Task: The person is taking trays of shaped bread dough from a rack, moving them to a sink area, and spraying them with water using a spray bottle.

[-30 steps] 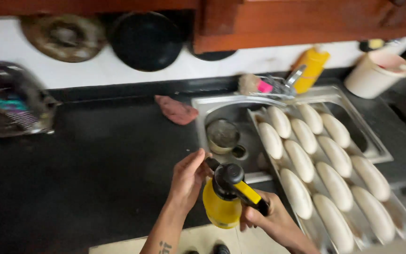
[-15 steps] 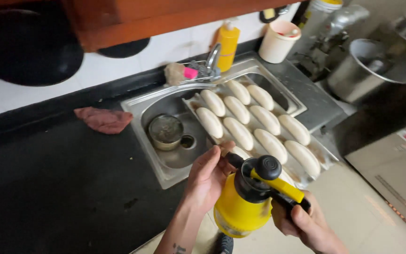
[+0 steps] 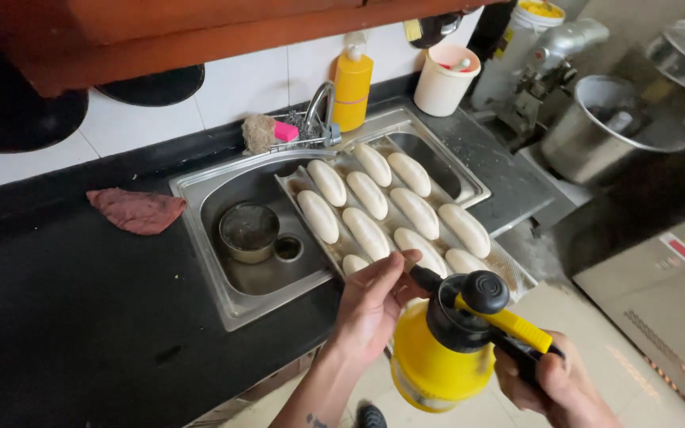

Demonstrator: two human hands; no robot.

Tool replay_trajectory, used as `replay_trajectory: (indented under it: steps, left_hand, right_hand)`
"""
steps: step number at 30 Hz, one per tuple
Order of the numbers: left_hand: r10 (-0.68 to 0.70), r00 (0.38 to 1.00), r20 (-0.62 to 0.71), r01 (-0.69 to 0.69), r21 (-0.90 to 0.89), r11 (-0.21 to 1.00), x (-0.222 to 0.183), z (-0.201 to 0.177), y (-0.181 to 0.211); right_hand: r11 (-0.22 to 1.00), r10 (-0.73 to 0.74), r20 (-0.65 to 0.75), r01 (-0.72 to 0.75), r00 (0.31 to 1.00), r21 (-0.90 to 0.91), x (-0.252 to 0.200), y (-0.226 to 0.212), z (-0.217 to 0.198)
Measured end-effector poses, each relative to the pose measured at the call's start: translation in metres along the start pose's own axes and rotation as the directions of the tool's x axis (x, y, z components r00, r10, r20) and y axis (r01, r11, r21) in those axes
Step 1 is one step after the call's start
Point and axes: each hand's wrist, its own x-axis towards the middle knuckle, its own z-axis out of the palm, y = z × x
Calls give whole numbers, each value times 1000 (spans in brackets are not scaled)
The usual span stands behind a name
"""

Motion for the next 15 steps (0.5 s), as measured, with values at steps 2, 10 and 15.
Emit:
replay_trajectory:
  steps: [2, 10, 15]
  left_hand:
    - [-43, 994, 99, 44, -9, 999, 0, 9, -6]
    - [125, 925, -359, 5, 339, 941, -22, -12, 17]
    - [200, 791, -578, 12, 341, 940, -61, -30, 24]
  right_hand:
    - [996, 34, 18, -36, 999, 83, -1, 11, -53]
    - [928, 358, -47, -361, 932, -91, 126, -58, -184]
    - [825, 434, -184, -472, 882, -313, 227, -60, -200]
